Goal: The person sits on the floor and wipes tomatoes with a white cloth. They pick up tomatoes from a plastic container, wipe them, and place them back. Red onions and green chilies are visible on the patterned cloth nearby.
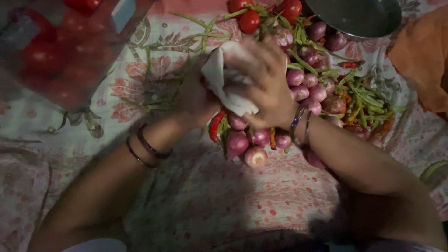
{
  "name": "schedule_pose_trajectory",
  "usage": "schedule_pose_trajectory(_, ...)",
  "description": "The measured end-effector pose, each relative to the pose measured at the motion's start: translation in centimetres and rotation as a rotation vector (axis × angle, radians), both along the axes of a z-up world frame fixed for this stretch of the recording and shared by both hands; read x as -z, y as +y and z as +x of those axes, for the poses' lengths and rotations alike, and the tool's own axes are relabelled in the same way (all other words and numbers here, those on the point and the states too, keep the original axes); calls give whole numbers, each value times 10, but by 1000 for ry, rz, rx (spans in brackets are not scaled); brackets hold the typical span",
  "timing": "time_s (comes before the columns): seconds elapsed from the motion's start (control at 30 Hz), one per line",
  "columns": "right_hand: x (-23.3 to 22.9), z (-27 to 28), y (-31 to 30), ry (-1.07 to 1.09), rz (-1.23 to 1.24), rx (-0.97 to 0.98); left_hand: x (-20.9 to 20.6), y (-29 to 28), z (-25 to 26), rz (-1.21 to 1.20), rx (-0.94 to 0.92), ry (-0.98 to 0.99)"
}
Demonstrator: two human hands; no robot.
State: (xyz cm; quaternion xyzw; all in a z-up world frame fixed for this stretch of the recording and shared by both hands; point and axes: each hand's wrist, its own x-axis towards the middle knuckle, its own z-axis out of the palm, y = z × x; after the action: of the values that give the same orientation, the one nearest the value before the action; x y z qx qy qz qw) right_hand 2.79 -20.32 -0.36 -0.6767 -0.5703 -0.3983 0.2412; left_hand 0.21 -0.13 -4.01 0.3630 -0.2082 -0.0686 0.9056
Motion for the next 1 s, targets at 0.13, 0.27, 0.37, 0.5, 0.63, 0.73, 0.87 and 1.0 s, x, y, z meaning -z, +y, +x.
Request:
schedule_pose_trajectory(0.13, -9, 4, -9, 425, 71, -69, -21, 7, -10, 445, -66, -414)
schedule_pose_trajectory(0.27, 0, 5, -12, 478, 132, 0, -26, -2, 19, -70, 318, -61)
schedule_pose_trajectory(0.37, 1, 5, -11, 390, 230, 95, -4, -9, 34, 767, -161, -571)
schedule_pose_trajectory(0.5, -12, 6, -23, 215, 96, 140, 38, -61, 56, 39, -114, 113)
schedule_pose_trajectory(0.63, -5, 10, -19, 241, 116, 167, 48, -59, 54, 46, 54, 157)
schedule_pose_trajectory(0.73, 0, 14, -16, 475, 221, 213, 38, -36, 49, 77, 199, 90)
schedule_pose_trajectory(0.87, -2, 10, -11, 422, 152, 191, 30, -16, 41, 590, -195, -118)
schedule_pose_trajectory(1.0, -8, 1, -9, 87, -88, 153, 20, -12, 33, 359, -131, -527)
